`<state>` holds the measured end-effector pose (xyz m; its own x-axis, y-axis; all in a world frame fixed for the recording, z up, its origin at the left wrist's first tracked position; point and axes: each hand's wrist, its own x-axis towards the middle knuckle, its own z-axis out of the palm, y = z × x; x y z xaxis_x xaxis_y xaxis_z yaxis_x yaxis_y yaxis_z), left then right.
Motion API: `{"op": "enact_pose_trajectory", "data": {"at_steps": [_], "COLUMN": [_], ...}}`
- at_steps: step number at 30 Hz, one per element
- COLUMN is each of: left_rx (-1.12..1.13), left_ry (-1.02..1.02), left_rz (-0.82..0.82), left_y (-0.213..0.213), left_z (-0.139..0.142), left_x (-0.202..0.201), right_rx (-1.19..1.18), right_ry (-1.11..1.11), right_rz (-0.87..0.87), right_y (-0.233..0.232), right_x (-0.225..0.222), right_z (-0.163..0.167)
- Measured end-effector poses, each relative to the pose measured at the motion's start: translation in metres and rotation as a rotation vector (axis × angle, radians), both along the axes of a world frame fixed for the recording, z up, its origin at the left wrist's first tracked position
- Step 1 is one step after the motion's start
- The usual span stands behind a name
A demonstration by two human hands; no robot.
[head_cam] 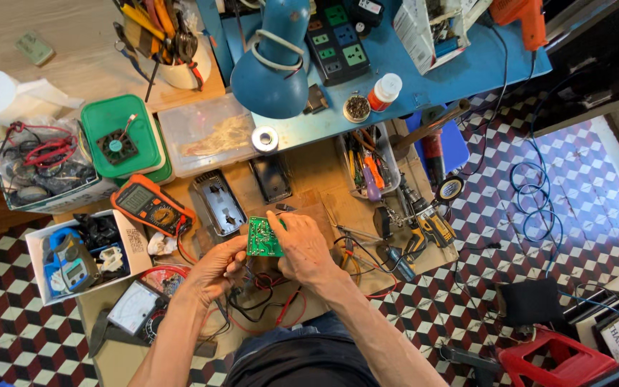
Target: The person tests a green circuit board using multimeter probes and a heat gun. They repeatedly touch probes to various points on the board, flip it over, and apply heat to specific areas while holding the board with one hand.
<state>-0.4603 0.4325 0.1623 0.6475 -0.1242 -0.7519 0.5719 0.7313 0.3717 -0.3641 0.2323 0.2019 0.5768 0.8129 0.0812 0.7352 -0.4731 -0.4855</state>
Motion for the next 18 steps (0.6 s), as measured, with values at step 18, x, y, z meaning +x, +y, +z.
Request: {"op": "enact_pose_trajectory", "data": {"at_steps": [18], "left_rx": [-0.152], "left_ry": [0.105], "left_rz": [0.072], "left_y": [0.023], "left_z": [-0.075], "left_x": [-0.003], "right_rx": [0.174], "right_ry": [0.474], "right_rz": [-0.746], "right_y": [-0.103], "right_x": [0.01], "right_z": [0.029]}}
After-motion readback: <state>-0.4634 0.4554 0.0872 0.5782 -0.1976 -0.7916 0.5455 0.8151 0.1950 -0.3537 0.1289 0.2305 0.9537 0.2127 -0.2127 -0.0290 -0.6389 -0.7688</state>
